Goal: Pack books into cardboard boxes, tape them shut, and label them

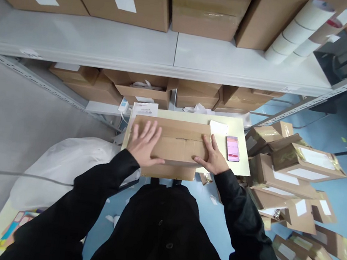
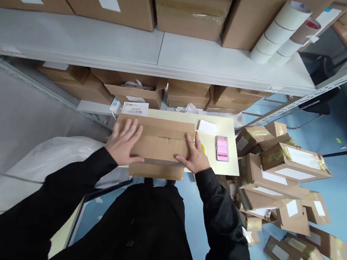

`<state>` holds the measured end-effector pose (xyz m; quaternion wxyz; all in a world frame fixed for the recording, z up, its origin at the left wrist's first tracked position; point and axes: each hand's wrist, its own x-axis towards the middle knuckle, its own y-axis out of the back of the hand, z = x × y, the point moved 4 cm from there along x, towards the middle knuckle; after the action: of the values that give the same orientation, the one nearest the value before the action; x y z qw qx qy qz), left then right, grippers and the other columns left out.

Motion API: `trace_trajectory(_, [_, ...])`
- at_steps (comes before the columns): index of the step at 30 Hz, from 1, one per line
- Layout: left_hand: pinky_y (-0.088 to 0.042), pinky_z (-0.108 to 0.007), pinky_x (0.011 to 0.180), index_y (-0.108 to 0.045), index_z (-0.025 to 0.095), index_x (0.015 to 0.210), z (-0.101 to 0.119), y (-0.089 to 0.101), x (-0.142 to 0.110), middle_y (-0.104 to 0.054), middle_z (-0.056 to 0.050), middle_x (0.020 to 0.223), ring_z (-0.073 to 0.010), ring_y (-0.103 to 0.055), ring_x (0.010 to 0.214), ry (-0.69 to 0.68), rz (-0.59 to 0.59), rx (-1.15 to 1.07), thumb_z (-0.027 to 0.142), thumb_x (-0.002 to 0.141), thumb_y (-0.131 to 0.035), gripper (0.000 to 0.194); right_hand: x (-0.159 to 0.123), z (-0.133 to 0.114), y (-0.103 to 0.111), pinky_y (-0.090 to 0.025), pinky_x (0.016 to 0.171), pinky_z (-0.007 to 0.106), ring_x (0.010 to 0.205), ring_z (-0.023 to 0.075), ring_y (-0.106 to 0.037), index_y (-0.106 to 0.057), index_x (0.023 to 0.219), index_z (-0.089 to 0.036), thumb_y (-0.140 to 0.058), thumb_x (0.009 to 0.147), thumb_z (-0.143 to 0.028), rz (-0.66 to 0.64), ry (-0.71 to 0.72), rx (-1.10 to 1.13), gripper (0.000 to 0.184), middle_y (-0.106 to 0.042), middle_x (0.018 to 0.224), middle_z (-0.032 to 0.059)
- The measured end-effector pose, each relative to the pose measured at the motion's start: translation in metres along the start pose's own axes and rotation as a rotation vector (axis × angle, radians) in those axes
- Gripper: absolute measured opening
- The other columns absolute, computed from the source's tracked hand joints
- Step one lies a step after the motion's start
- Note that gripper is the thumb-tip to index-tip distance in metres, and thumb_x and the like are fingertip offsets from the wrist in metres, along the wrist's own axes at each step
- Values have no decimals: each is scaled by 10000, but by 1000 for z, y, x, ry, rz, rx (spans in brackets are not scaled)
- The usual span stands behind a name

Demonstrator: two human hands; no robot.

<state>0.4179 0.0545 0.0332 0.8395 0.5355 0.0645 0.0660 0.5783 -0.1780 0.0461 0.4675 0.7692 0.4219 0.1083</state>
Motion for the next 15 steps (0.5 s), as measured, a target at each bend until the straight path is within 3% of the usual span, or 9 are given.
trace_trajectory(3, [156,-584,1081,-147,68,1478,30,-14,20,-82,-221,1544,-401,-40,1422,-94,-73,69,764,536,-605,1258,1,12,4,-234,1100,556,1430,354,-88,-150,1495,-224,-641,690,-639,15,91,115,1030,-53,1567,149])
trace_trajectory(5, [121,-576,1098,-123,55,1479,34,-20,26,-91,-223,1543,-383,-63,1425,-83,-82,123,765,545,-593,1263,0,36,10,-303,1065,542,1405,336,-222,-132,1496,-237,-576,767,-600,128,93,259,928,-158,1551,152])
trace_trajectory(7, [69,-573,1112,-111,49,1479,32,-21,26,-104,-224,1541,-372,-90,1424,-68,-85,174,751,580,-572,1230,-3,73,16,-415,971,510,1264,315,-458,-222,1474,-211,-469,853,-527,342,-61,327,739,-352,1462,186])
trace_trajectory(9, [15,-574,1117,-115,46,1478,28,-22,25,-121,-225,1538,-372,-116,1421,-58,-91,213,733,608,-557,1193,-6,106,11,-478,874,459,1048,279,-603,-420,1371,-151,-420,881,-433,434,-255,247,565,-538,1279,196])
trace_trajectory(11, [-28,-578,1115,-127,40,1475,27,-21,24,-131,-229,1535,-377,-135,1416,-44,-90,238,721,620,-551,1172,-1,122,-7,-482,846,405,955,255,-623,-557,1235,-129,-460,856,-362,312,-347,80,455,-618,1137,171])
trace_trajectory(15, [-62,-587,1106,-143,35,1471,29,-22,24,-141,-232,1532,-387,-155,1409,-19,-79,254,706,629,-547,1150,25,113,-52,-397,929,360,1125,268,-541,-560,1202,-158,-520,838,-346,-37,-369,-260,411,-603,1181,154])
